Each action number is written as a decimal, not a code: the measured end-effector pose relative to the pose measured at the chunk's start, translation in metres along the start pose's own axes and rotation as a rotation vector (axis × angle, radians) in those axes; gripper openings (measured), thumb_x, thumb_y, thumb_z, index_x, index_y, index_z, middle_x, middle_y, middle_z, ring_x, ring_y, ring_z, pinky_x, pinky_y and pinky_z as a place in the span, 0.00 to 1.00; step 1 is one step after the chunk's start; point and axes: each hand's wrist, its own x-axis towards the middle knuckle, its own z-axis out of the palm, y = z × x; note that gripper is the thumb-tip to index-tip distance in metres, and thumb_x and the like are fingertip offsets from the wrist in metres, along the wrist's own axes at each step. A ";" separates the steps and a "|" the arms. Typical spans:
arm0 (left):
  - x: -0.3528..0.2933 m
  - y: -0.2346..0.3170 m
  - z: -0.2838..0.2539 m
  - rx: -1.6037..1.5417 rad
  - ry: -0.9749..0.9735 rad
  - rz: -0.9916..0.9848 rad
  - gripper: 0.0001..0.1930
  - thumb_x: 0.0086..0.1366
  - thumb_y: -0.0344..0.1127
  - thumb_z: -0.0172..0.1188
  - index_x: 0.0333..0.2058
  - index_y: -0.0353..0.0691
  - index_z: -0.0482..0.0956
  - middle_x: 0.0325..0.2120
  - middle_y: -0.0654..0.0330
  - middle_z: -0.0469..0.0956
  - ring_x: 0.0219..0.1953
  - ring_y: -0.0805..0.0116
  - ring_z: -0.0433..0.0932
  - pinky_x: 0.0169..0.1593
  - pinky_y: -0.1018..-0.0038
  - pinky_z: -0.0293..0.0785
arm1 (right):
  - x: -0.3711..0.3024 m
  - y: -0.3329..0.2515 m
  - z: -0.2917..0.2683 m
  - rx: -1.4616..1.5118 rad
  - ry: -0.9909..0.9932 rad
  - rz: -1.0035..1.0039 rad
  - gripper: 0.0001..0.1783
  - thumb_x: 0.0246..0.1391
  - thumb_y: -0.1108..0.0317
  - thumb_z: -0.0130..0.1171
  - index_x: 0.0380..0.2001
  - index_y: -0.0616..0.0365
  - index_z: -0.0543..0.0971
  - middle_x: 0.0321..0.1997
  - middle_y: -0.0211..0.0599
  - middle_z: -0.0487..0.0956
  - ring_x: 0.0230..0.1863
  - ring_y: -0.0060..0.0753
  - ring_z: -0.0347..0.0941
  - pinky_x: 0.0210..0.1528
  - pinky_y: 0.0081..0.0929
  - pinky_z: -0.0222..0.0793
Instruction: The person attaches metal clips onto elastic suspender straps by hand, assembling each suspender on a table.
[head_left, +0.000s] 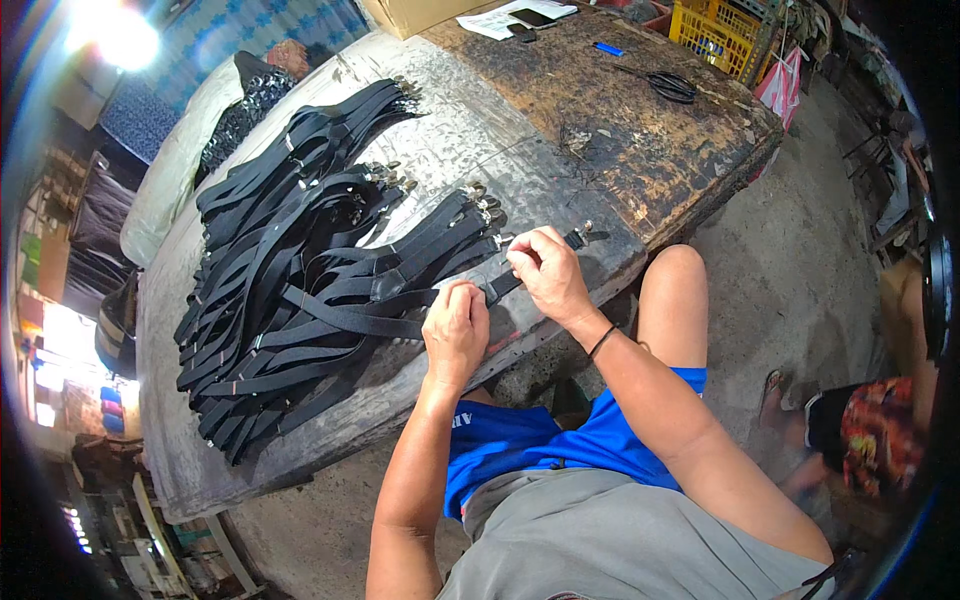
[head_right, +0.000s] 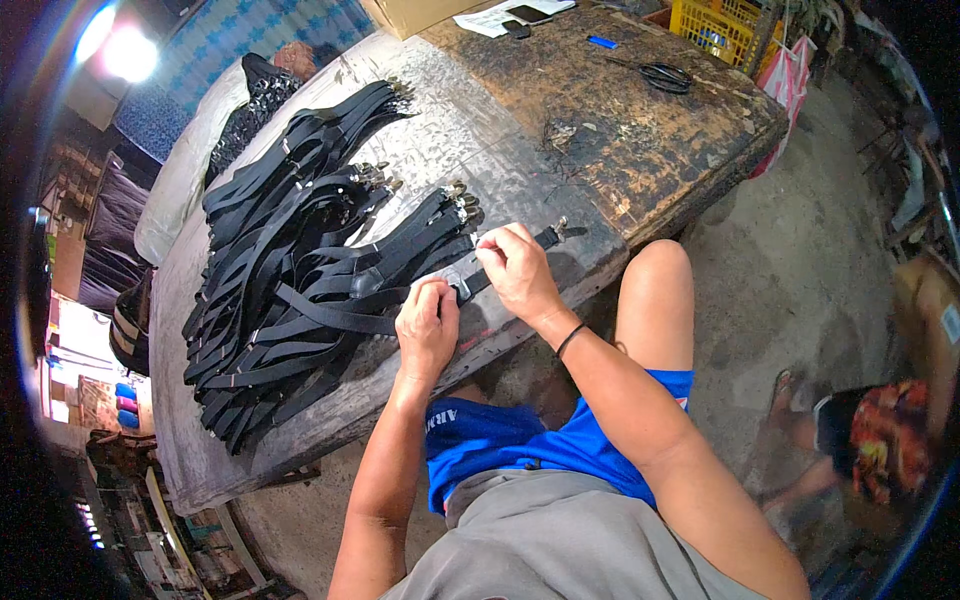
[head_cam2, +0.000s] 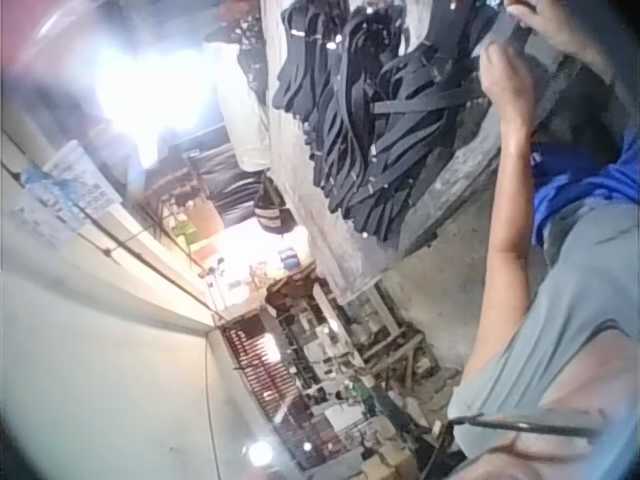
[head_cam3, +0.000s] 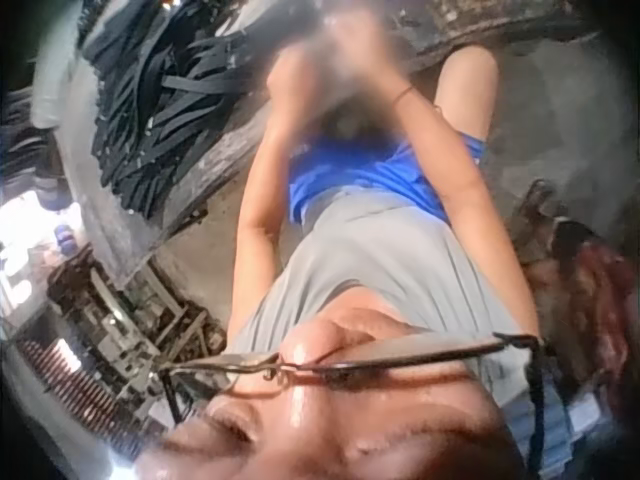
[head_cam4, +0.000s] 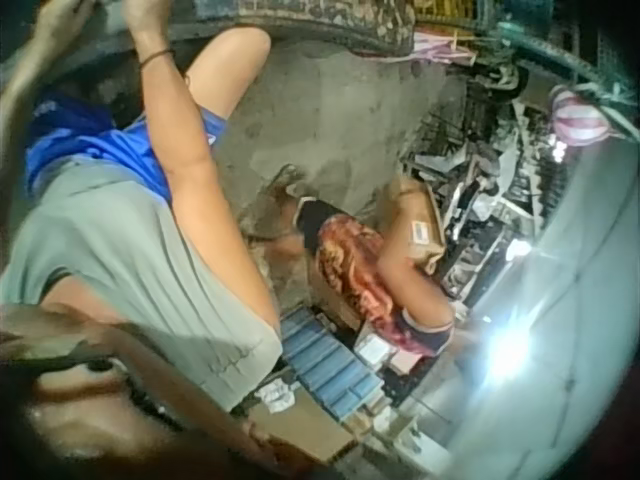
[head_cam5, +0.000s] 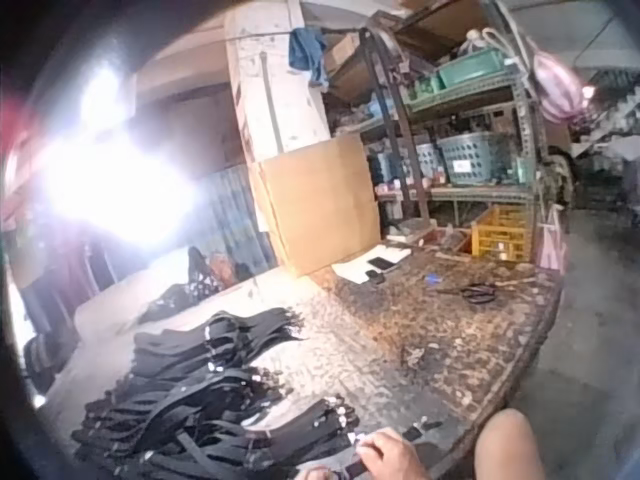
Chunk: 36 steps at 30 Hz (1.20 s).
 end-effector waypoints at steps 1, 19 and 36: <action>0.003 0.001 0.001 -0.019 0.011 -0.090 0.01 0.62 0.26 0.58 0.32 0.38 0.75 0.33 0.52 0.79 0.34 0.49 0.80 0.38 0.61 0.77 | 0.001 0.004 0.001 0.002 0.002 -0.002 0.04 0.55 0.72 0.60 0.33 0.61 0.78 0.35 0.44 0.76 0.35 0.44 0.76 0.40 0.34 0.72; 0.022 -0.008 0.008 0.214 -0.159 -0.150 0.07 0.64 0.33 0.57 0.37 0.37 0.71 0.33 0.47 0.74 0.30 0.42 0.79 0.33 0.53 0.76 | -0.003 -0.007 0.007 -0.129 0.016 -0.136 0.04 0.57 0.72 0.58 0.34 0.61 0.76 0.37 0.44 0.75 0.39 0.51 0.74 0.44 0.39 0.72; 0.013 -0.006 0.000 -0.025 -0.037 -0.144 0.04 0.62 0.26 0.59 0.34 0.35 0.73 0.30 0.51 0.73 0.28 0.51 0.76 0.33 0.62 0.73 | -0.008 -0.006 0.011 -0.366 -0.173 -0.363 0.05 0.53 0.72 0.62 0.34 0.58 0.78 0.39 0.40 0.71 0.42 0.46 0.73 0.46 0.38 0.71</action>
